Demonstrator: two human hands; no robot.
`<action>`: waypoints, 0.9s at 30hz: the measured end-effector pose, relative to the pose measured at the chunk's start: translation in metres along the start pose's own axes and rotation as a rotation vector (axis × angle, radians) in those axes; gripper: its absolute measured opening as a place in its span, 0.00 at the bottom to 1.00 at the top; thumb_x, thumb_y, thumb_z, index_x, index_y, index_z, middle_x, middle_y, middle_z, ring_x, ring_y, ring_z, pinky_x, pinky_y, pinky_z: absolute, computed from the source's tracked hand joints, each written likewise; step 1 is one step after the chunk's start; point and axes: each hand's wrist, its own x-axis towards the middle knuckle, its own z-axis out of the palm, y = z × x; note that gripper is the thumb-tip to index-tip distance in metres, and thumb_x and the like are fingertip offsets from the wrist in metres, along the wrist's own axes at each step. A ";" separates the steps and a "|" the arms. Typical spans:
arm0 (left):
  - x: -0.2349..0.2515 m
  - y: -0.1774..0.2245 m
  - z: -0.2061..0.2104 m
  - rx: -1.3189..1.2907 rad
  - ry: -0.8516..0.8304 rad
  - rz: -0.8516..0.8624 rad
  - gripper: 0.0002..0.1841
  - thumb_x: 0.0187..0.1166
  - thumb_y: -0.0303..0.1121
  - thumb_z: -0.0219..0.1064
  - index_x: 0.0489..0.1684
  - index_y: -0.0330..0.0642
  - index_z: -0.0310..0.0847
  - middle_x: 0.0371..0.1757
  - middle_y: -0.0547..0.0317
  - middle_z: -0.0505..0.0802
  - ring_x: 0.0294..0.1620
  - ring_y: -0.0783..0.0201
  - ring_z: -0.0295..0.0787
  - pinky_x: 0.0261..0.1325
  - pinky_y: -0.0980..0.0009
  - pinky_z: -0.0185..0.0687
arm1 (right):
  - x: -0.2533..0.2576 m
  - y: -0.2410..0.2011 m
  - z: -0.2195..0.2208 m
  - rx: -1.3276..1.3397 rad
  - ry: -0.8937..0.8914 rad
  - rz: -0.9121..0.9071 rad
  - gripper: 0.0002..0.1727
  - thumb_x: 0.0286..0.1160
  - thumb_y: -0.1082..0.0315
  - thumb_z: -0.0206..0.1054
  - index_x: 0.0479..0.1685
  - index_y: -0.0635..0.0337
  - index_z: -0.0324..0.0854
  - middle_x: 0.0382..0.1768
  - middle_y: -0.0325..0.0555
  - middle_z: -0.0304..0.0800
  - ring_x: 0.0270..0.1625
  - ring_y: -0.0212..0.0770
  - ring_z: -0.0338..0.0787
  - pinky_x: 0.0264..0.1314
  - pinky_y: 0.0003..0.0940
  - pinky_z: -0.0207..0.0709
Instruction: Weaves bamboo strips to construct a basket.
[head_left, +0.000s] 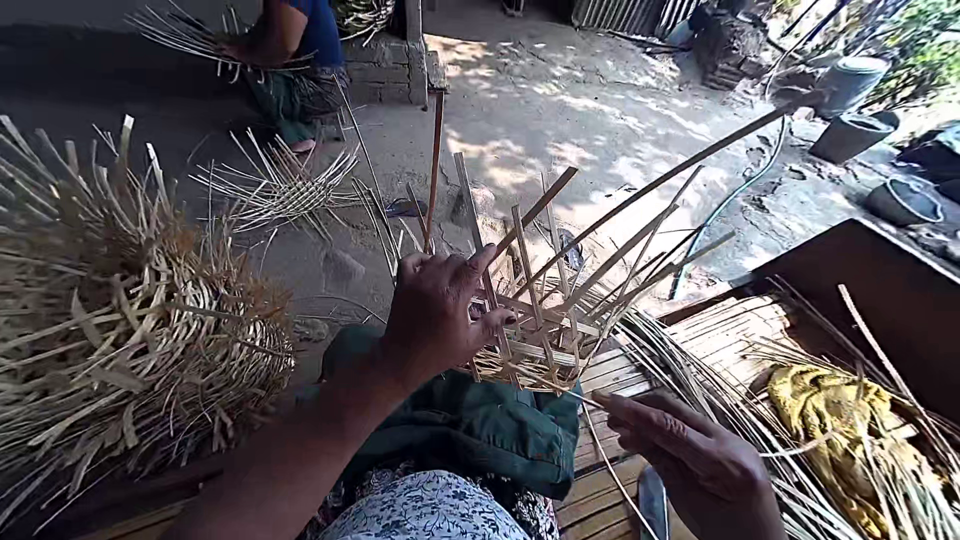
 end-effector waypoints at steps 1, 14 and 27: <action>0.000 0.003 0.001 0.004 0.010 0.012 0.38 0.70 0.61 0.71 0.72 0.38 0.83 0.40 0.53 0.95 0.41 0.52 0.91 0.62 0.39 0.74 | 0.011 -0.009 -0.010 -0.091 0.061 0.009 0.15 0.90 0.59 0.61 0.66 0.41 0.88 0.41 0.40 0.91 0.38 0.26 0.89 0.40 0.20 0.85; -0.016 0.012 0.008 -0.060 0.085 0.035 0.41 0.73 0.68 0.64 0.70 0.38 0.82 0.35 0.54 0.94 0.35 0.56 0.89 0.61 0.45 0.74 | 0.119 -0.007 -0.017 -0.228 -0.124 0.239 0.06 0.78 0.61 0.70 0.43 0.47 0.92 0.27 0.30 0.91 0.25 0.25 0.86 0.30 0.28 0.83; -0.008 0.002 0.020 -0.066 0.170 0.034 0.47 0.76 0.65 0.66 0.83 0.31 0.69 0.17 0.61 0.83 0.20 0.63 0.74 0.51 0.55 0.71 | 0.113 -0.023 -0.007 -0.468 0.037 0.213 0.10 0.81 0.58 0.65 0.44 0.42 0.93 0.24 0.32 0.88 0.22 0.33 0.83 0.24 0.43 0.76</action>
